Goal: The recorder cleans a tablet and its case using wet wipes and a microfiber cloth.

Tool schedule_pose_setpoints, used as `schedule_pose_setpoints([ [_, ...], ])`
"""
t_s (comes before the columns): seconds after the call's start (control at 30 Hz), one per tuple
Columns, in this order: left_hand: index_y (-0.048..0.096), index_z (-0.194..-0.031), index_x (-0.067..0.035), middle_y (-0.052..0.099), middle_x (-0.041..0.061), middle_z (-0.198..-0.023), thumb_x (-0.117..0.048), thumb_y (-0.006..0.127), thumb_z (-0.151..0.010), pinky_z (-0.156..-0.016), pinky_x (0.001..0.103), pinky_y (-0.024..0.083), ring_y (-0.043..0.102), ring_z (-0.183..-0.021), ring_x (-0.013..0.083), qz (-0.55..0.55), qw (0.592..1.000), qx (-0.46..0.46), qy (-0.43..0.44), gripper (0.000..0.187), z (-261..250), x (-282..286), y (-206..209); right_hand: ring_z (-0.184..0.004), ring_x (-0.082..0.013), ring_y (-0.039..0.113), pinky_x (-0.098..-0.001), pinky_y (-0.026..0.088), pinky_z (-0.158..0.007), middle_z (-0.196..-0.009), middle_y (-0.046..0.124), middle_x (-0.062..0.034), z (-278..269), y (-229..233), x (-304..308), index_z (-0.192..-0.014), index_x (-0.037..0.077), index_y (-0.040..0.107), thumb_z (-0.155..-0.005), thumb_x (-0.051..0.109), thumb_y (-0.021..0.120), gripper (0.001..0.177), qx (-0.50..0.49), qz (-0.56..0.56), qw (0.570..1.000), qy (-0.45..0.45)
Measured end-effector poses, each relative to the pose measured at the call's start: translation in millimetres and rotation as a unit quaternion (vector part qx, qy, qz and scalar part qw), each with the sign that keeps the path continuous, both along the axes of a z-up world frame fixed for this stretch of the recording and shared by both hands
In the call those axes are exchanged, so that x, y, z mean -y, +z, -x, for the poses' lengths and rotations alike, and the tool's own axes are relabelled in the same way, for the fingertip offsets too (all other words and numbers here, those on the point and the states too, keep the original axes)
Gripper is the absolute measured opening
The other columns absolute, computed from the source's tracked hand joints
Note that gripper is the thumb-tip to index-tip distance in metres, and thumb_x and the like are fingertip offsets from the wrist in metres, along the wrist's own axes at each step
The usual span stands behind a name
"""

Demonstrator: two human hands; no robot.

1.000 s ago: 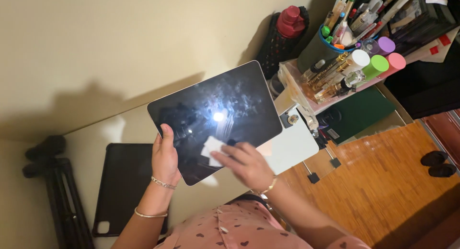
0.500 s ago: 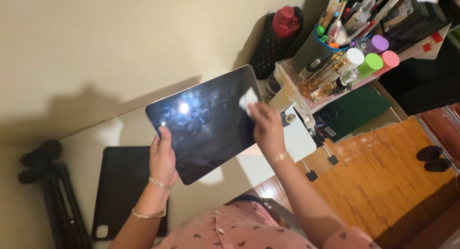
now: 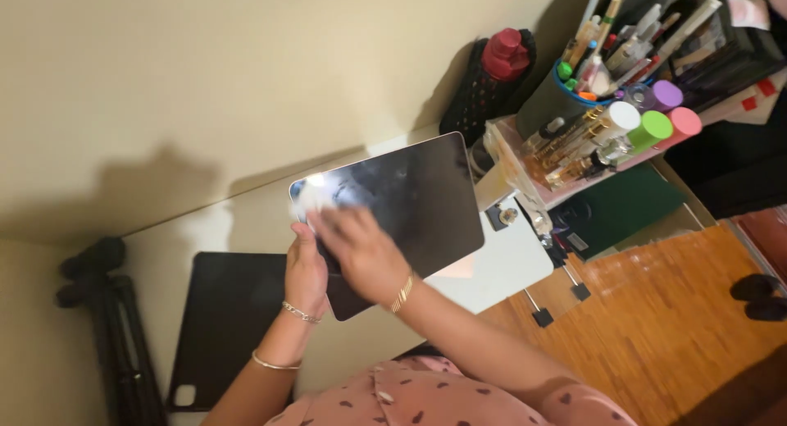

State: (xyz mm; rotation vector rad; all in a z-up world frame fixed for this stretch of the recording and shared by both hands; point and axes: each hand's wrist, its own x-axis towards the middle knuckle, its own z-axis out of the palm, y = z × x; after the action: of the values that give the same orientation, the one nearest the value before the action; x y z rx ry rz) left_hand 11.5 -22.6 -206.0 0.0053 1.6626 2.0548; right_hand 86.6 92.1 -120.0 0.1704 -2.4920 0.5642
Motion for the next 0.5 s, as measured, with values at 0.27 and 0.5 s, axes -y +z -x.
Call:
schedule_pose_setpoints([
  [0.27,0.062,-0.127,0.004,0.062,0.001,-0.098,-0.066,0.036,-0.101,-0.07,0.027,0.048,0.054,-0.083,0.0113,-0.042,0.998,0.052,0.004,0.08,5.6,11.4,-19.9,-0.116,-0.0306,0.058,-0.0373,0.056,-0.097,-0.134,0.062,-0.0119,-3.5,-14.2,-8.6,-0.145,0.003,0.059,-0.083,0.003,0.066,0.063,0.039,-0.035,0.996,0.076],
  [0.5,0.054,-0.133,-0.001,0.068,0.0,-0.115,-0.069,0.036,-0.089,-0.088,0.028,0.054,0.064,-0.103,0.009,-0.106,0.993,0.045,-0.01,0.083,2.2,1.8,19.6,-0.109,-0.0363,0.055,-0.0434,0.051,-0.1,-0.126,0.061,-0.0155,30.2,-1.0,18.2,-0.143,0.004,0.058,-0.092,0.012,0.072,0.054,-0.041,0.048,0.998,-0.001],
])
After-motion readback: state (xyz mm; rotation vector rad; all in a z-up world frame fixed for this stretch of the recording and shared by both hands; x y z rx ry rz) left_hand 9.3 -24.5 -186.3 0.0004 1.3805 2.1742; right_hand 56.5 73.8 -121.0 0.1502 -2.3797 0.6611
